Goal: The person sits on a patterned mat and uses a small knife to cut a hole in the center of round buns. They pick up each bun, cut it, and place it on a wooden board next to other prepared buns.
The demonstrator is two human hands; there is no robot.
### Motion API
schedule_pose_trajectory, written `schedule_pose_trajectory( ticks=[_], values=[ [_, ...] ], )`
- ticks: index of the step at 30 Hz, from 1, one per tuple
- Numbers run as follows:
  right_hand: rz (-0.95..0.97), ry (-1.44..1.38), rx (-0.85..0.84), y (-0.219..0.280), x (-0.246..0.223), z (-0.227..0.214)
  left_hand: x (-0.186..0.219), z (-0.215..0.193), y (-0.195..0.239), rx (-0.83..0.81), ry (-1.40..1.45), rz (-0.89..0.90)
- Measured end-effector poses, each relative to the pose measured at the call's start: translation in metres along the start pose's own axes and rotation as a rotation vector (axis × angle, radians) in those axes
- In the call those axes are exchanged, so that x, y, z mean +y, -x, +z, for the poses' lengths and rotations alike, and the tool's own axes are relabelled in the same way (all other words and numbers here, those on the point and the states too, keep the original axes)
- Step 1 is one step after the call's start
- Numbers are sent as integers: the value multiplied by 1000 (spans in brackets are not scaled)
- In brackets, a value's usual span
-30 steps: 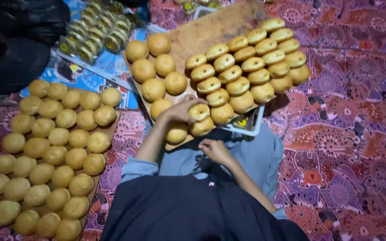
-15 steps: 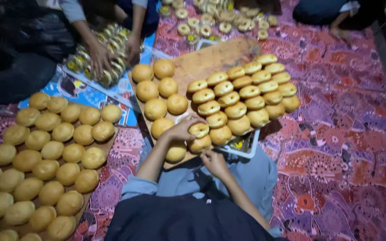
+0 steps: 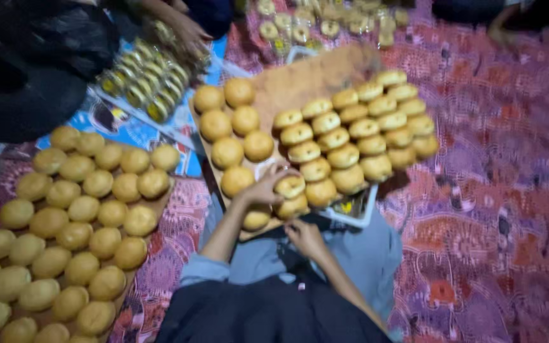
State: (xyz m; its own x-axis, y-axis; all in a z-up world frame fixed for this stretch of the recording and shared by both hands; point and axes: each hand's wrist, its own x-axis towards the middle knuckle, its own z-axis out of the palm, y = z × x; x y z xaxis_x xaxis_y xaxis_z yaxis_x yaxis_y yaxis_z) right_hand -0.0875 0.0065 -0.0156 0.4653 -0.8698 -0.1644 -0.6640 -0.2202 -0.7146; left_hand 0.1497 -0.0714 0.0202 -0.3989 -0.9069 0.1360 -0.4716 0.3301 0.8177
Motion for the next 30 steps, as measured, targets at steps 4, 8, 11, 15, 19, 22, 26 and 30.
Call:
schedule_pose_trajectory(
  ticks=[4, 8, 11, 15, 19, 22, 26, 30],
  values=[
    [-125, -165, 59, 19, 15, -1, -12, -17, -4, 52, 184, 105],
    [85, -220, -28, 38, 37, -15, -25, -53, -24, 485, -171, -380],
    [77, -318, -6, 51, 45, -36, -20, -51, -30, 517, -492, -650],
    [-37, -452, 27, 54, 25, -80, 0, -46, -41, 502, -569, -604],
    [-27, -395, -19, 53, -17, -122, 21, -43, -34, 499, -295, -458],
    [-108, -387, 52, 41, -42, -152, 44, -32, -11, 786, 470, -190],
    [-185, -309, 321, 24, -78, -161, 88, -3, 32, 777, 1591, -57],
    [-405, -255, 410, 16, -116, -146, 113, 22, 51, 864, 1691, -67]
  ],
)
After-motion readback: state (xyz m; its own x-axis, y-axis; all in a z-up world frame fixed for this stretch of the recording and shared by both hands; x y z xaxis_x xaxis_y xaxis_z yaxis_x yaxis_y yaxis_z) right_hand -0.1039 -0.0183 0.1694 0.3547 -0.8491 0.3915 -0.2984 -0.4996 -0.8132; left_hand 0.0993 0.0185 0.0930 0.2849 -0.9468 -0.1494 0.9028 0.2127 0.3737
